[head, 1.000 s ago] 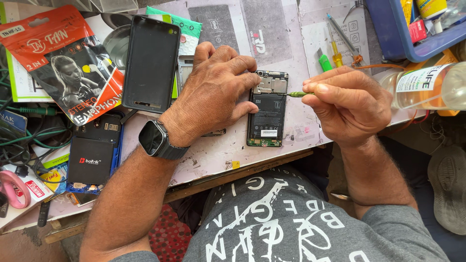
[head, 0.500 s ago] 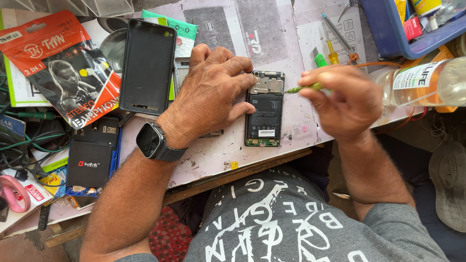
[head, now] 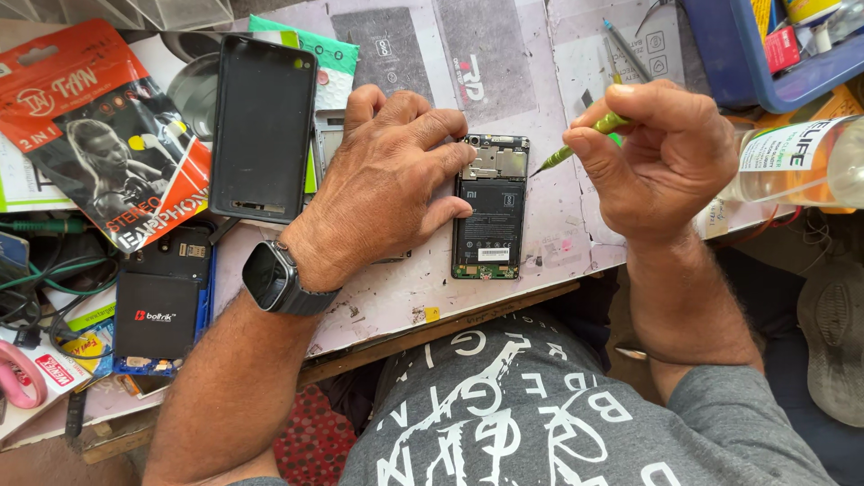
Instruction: The person uses a green screwdriver to remove screws from a disassembled smartphone on a cluttered workbench. They handle the phone's internal components, including the motherboard and battery, while other phone parts and tools are visible nearby.
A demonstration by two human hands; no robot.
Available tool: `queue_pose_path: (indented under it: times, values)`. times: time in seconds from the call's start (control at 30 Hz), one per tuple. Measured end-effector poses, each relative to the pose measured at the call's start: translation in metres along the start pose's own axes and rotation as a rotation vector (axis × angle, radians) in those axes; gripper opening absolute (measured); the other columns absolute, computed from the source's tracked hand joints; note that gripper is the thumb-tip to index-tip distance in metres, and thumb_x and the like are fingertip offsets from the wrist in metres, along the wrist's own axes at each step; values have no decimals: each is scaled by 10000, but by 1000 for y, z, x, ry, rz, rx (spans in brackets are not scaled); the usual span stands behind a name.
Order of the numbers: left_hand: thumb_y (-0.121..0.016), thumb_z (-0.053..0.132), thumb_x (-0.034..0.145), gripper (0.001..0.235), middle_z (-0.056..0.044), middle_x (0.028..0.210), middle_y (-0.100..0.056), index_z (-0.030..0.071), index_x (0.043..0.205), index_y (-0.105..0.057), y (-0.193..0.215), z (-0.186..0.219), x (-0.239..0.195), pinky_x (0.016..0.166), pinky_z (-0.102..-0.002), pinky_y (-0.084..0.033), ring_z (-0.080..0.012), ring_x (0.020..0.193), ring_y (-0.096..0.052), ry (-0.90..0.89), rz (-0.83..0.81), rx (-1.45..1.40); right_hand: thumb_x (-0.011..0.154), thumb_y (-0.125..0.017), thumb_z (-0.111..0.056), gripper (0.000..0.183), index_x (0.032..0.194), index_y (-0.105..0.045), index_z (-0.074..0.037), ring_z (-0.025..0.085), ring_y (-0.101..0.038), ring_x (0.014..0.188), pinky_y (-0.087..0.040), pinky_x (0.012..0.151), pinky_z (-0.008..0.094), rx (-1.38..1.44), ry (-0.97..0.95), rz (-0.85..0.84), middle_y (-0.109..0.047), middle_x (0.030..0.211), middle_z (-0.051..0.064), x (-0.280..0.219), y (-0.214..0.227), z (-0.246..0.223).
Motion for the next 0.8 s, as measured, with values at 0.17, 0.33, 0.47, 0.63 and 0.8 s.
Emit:
queue_pose_path:
  times: [0.17, 0.33, 0.47, 0.63, 0.8]
  values:
    - [-882, 378, 758, 494, -36, 1251, -678, 104, 1153, -772, -1, 1, 2, 1077, -473, -261, -247, 1193, -545, 5, -5, 14, 1021, -787, -20, 336, 1259, -554, 26, 207, -742, 838, -644, 705, 251, 40, 85, -70, -697, 993, 177, 2, -4, 0]
    - [-879, 381, 762, 491, -32, 1253, -675, 107, 1156, -775, -1, 1, 2, 1071, -474, -261, -247, 1189, -547, 13, -19, 13, 943, -794, -27, 359, 1184, -535, 36, 207, -737, 787, -617, 620, 242, -28, 66, -11, -703, 908, 182, 2, -2, 1]
    - [-887, 380, 751, 519, -38, 1250, -677, 103, 1168, -751, 0, 1, 2, 1066, -470, -272, -246, 1189, -552, 10, -13, 23, 1009, -800, -41, 377, 1260, -521, 2, 201, -751, 823, -649, 676, 253, 54, 83, 11, -702, 953, 183, -2, -4, 0]
    - [-913, 332, 719, 851, -75, 1236, -690, 51, 1430, -538, 1, 3, 1, 1054, -457, -299, -260, 1171, -574, 20, 61, -27, 1010, -787, -48, 368, 1251, -513, -6, 208, -749, 837, -638, 680, 254, 49, 102, -38, -708, 1003, 199, -3, -12, -4]
    - [-935, 332, 711, 1032, -50, 980, -676, 37, 1527, -378, -1, 1, 0, 1028, -466, -310, -266, 1069, -584, 54, 32, -26, 993, -808, -44, 393, 1256, -518, -3, 216, -767, 829, -592, 604, 211, 12, 110, -86, -709, 923, 185, -4, -12, -2]
Point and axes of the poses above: each hand's wrist, its own x-axis towards the middle knuckle, its own y-axis out of the back of the hand, z = x × y, the point moved 4 cm from there along x, towards the middle knuckle
